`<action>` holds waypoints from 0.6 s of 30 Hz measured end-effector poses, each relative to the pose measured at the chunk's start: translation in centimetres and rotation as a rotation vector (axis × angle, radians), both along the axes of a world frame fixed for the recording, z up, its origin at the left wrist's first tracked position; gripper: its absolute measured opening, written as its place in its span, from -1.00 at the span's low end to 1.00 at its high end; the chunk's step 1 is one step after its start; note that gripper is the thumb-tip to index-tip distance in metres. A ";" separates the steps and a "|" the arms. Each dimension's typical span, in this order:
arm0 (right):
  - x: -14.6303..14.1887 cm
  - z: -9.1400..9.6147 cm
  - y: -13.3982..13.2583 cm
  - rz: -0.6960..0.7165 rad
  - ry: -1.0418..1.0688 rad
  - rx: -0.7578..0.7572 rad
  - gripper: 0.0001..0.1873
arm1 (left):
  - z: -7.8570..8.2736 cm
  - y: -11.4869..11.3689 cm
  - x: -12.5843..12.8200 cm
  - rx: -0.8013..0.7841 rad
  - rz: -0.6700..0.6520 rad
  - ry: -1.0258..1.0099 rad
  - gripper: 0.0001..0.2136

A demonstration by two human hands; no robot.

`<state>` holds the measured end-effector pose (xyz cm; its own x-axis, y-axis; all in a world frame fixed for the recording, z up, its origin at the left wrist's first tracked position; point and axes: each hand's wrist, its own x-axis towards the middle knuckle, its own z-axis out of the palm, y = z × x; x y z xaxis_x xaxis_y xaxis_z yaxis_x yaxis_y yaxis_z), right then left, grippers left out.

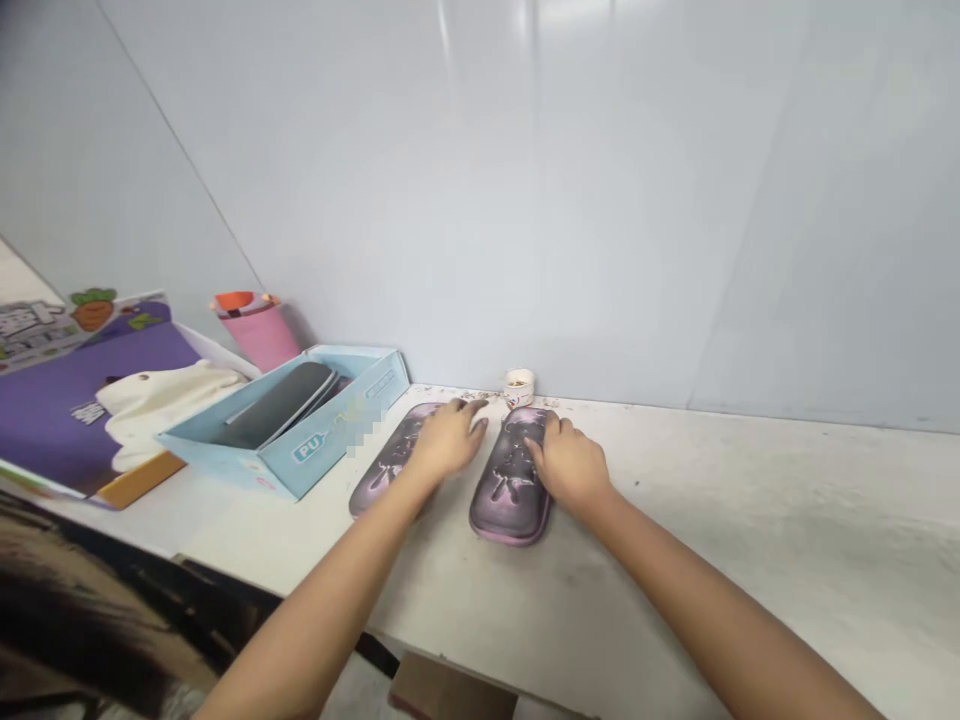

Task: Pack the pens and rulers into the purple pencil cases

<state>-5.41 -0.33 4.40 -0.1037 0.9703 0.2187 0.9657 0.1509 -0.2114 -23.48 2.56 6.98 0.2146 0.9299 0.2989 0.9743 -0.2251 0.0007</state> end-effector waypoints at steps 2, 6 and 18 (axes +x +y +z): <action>-2.0 0.7 0.8 0.165 -0.048 0.036 -0.53 | 0.9 1.2 -3.0 0.065 0.072 0.017 -0.60; -7.7 0.7 0.9 0.472 -0.075 0.038 -0.58 | 0.4 2.3 -9.1 -0.084 0.347 0.008 -0.48; -7.8 4.9 0.6 0.598 0.081 0.168 -0.64 | 1.4 -2.3 -12.0 -0.842 -0.154 -0.740 -0.43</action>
